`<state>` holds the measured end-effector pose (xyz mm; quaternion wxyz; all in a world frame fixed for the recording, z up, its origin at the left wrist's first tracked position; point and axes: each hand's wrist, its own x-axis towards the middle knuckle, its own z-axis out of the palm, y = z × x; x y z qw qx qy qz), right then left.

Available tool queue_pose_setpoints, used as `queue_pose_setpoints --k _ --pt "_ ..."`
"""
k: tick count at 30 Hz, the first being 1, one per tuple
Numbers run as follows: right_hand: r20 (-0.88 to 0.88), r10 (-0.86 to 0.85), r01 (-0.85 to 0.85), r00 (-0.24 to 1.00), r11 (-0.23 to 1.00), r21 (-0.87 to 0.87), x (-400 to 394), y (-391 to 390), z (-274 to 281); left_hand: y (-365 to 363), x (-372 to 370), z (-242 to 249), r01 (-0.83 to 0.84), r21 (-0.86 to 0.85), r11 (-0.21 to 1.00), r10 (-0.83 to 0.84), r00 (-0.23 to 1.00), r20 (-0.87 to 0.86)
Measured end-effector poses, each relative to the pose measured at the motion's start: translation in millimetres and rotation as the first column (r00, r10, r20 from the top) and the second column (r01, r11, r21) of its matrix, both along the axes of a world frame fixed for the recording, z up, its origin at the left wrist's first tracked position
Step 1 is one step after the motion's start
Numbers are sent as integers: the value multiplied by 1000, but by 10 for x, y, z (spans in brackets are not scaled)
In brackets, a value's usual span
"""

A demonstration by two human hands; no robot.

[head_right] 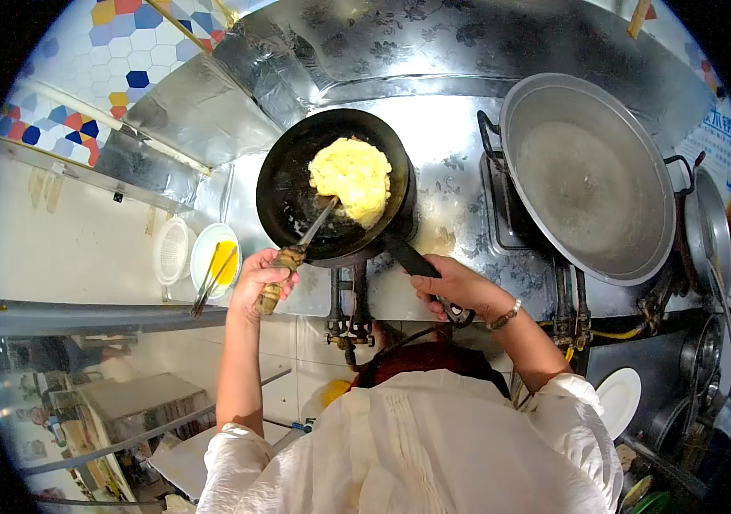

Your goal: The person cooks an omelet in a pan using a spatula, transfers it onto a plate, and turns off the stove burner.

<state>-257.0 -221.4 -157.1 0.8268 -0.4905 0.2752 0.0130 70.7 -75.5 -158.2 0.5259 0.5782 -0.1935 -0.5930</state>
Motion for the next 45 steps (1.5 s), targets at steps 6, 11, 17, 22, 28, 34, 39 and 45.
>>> queue_pose_setpoints --k 6,11,17,22,28,34,39,45 --pt "13 -11 11 1000 998 -58 -23 24 21 210 -211 -101 -133 -91 987 131 991 -23" --pt "-70 -38 37 997 999 -17 -12 33 -9 330 -252 -13 -197 -157 968 216 970 115" --pt "87 34 -29 996 998 -47 -41 -43 -140 351 -517 474 -119 -77 990 136 650 748" --pt "202 -80 71 976 996 51 -134 11 -139 246 -1146 246 -52 219 974 -223 -361 905" --pt "161 -202 226 966 962 -151 -628 17 -310 341 -1265 387 -108 122 987 -154 -381 911" --pt "100 -273 279 957 959 -56 -728 -13 -346 489 -1110 698 -249 -55 967 230 757 612" --pt "82 -159 179 984 898 -403 -519 65 -283 469 -1027 644 -290 40 956 260 903 341" --pt "243 -173 145 954 981 127 -317 46 -426 363 -817 289 -321 72 944 318 946 58"
